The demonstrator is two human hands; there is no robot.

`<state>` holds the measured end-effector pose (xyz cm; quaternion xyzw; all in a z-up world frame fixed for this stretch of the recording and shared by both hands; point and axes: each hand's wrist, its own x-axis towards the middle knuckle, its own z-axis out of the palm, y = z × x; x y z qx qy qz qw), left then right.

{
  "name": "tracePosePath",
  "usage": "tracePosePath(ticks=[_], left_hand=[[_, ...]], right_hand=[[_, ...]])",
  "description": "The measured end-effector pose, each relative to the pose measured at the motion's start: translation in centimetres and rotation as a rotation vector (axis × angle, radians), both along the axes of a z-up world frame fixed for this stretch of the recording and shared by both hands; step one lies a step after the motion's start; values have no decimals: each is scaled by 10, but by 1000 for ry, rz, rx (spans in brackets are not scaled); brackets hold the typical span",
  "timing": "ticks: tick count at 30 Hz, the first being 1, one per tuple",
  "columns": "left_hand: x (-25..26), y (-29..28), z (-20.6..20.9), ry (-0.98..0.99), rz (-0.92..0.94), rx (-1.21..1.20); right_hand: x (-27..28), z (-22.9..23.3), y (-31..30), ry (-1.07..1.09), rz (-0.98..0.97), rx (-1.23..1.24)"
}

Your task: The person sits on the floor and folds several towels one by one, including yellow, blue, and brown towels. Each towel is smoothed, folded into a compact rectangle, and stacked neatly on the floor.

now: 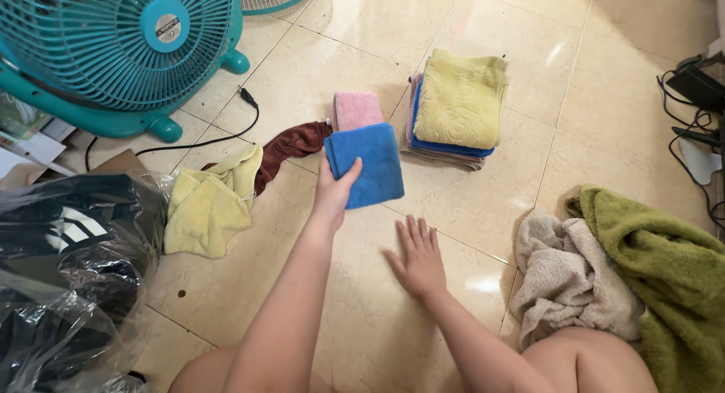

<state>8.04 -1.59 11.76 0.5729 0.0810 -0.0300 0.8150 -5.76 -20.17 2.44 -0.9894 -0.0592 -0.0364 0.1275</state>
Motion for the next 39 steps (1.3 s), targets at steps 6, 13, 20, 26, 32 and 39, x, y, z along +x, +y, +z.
tracePosePath(ticks=[6,13,20,26,32,39], left_hand=[[40,2,-4,-28,14,45],[104,-9,-19,-52,38,207],[166,-11,-29,4,78,341],[179,-7,-45,143,34,262],[203,-19,-70,-85,33,206],[205,-7,-81,71,158,445]], right_hand=[[0,5,5,41,-85,130],[3,1,5,63,-75,68],[5,4,5,155,-75,53],[7,6,5,158,-75,58],[6,4,4,152,-78,48],[7,4,4,164,-79,42]])
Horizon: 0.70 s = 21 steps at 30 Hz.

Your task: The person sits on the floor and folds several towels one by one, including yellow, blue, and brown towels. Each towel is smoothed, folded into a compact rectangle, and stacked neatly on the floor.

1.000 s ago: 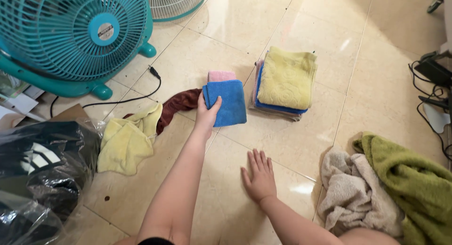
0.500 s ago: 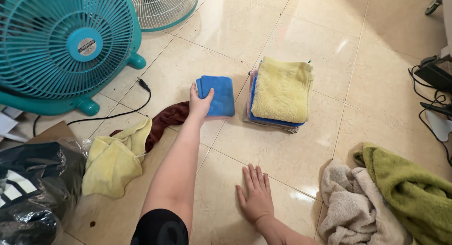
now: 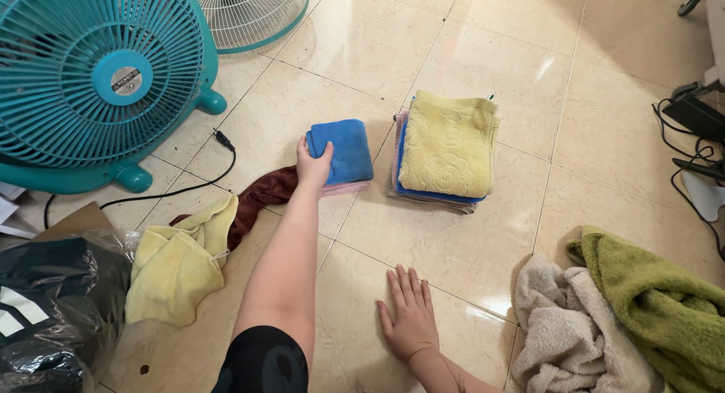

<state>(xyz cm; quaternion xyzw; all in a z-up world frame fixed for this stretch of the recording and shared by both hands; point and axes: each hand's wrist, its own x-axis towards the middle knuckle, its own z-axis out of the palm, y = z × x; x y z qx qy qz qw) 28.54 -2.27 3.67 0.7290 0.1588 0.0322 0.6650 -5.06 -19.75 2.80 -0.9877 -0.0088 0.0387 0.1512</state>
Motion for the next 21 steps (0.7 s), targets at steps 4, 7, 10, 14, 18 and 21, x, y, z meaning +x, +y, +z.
tracePosePath(ticks=[4,7,10,14,18,21], left_hand=[[-11,-5,12,-24,52,237],[-24,-16,26,-13,138,481],[-31,-30,34,-160,143,833],[-24,-48,36,-466,-147,1385],[-28,-53,27,-187,-341,1258],[-32,-45,21,-60,-348,1174]], right_hand=[[-1,0,0,-19,7,-6],[-1,0,0,-32,4,3],[0,0,0,-23,1,3],[-1,0,1,-30,3,-1],[0,1,0,-27,4,-3],[-2,1,0,-26,3,-9]])
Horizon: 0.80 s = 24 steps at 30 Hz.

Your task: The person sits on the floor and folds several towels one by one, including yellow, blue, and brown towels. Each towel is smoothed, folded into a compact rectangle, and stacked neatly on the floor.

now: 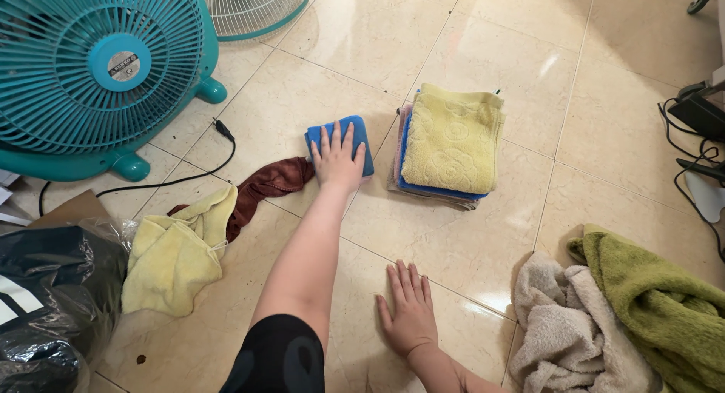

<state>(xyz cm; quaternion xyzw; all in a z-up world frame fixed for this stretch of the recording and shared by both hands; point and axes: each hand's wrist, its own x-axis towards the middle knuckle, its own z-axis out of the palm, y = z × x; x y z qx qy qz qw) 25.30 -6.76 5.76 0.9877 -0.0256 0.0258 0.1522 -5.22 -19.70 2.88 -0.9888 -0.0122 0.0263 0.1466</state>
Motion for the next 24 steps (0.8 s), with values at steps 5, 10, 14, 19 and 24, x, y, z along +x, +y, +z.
tracePosePath(ticks=[5,10,14,19,24], left_hand=[[0,1,2,16,5,-18],[6,6,10,-1,-35,-115],[-10,32,10,-292,115,-385],[-46,108,0,-485,471,-257],[-74,196,-2,-302,664,-182]], right_hand=[[1,2,1,0,-5,-6],[1,-2,0,-29,0,5],[0,-9,-2,-95,6,22],[0,-15,-3,-162,14,42],[-2,-16,-1,-160,4,48]])
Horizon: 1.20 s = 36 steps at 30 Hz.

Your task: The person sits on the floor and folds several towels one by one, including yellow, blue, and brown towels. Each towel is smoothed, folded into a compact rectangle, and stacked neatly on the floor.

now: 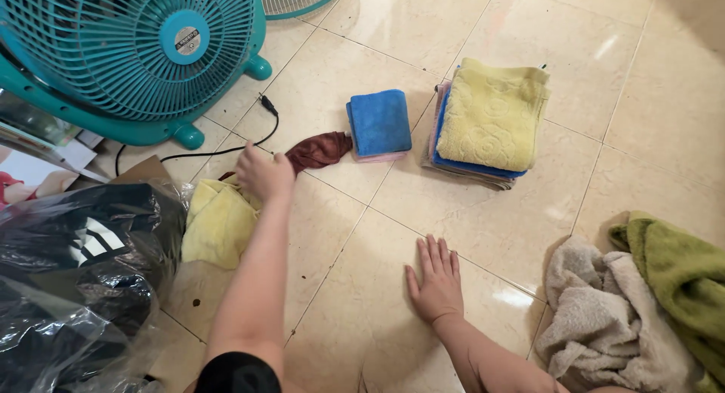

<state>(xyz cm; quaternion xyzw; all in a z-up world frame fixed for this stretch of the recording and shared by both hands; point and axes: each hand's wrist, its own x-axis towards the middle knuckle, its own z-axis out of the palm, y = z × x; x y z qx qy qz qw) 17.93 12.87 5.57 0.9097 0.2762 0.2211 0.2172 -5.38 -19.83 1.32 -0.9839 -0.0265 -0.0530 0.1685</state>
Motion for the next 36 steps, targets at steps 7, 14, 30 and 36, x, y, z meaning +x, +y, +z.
tracePosePath(ticks=[7,14,30,36], left_hand=[[-19,53,-27,214,-126,80],[-29,38,-20,-262,-110,100],[-107,-104,176,-372,-724,-220],[-132,-135,209,-280,-879,-516]], right_hand=[[-1,1,1,28,-1,-22],[-1,0,0,34,-1,-43],[0,-4,-3,122,-17,-5],[16,18,-16,202,-63,302]])
